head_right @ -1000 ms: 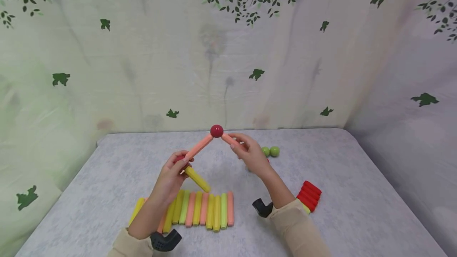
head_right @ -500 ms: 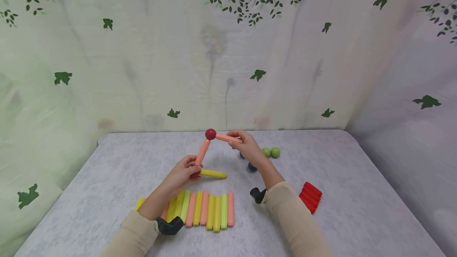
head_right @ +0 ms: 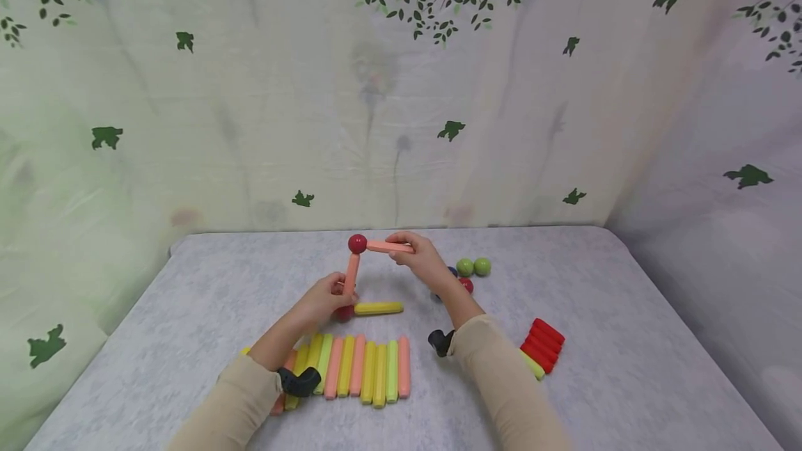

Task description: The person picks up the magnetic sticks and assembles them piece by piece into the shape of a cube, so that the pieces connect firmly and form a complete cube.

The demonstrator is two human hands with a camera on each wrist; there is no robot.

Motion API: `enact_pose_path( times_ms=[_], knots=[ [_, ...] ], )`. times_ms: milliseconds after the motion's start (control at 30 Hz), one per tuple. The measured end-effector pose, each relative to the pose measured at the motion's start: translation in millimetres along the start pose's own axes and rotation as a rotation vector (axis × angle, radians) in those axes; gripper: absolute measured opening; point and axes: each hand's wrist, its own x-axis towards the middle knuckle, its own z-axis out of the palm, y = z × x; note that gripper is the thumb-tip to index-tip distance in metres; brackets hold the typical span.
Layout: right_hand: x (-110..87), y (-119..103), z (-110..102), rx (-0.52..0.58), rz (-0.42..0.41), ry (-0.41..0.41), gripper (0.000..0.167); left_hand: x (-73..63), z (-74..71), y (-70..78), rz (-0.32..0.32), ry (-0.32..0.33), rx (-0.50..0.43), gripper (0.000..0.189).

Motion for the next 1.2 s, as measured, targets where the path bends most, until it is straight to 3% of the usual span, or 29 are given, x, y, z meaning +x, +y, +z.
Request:
enact_pose_path(
  times_ms=[133, 267, 433, 533, 733, 833, 1067, 1200],
  knots=[
    [2.7, 0.9, 4.9, 0.037, 0.005, -0.007, 0.028, 9.9, -7.4, 10.6, 0.073, 0.061, -0.079, 0.054],
    [5.6, 2.0, 7.6, 0.044, 0.019, -0.013, 0.029, 20.8, -11.8, 24.0, 0.228, 0.107, -0.145, 0.067],
    [8.4, 4.6, 9.1, 0.054, 0.02, 0.001, 0.029, 38.5, -10.9, 24.3, 0.381, 0.123, -0.013, 0.049],
    [8.2, 6.5, 5.8, 0.048, 0.008, -0.016, 0.033, 41.3, -10.2, 26.4, 0.412, 0.144, 0.059, 0.036],
    [3.9, 10.5, -17.8, -0.059, -0.004, 0.009, 0.047, 46.8, -6.5, 27.6, 0.404, 0.145, 0.036, 0.027],
    [2.7, 15.1, -28.9, -0.187, 0.02, 0.03, 0.043, 48.4, -5.2, 26.4, 0.41, 0.148, 0.016, 0.025],
    [5.1, 27.6, -34.8, -0.739, 0.112, -0.076, 0.036, 50.3, -0.7, 24.6, 0.418, 0.173, -0.017, 0.024],
    [6.7, 31.7, -32.6, -0.867, 0.151, -0.116, 0.037, 50.6, 0.3, 24.5, 0.41, 0.189, -0.026, 0.025]
  ],
)
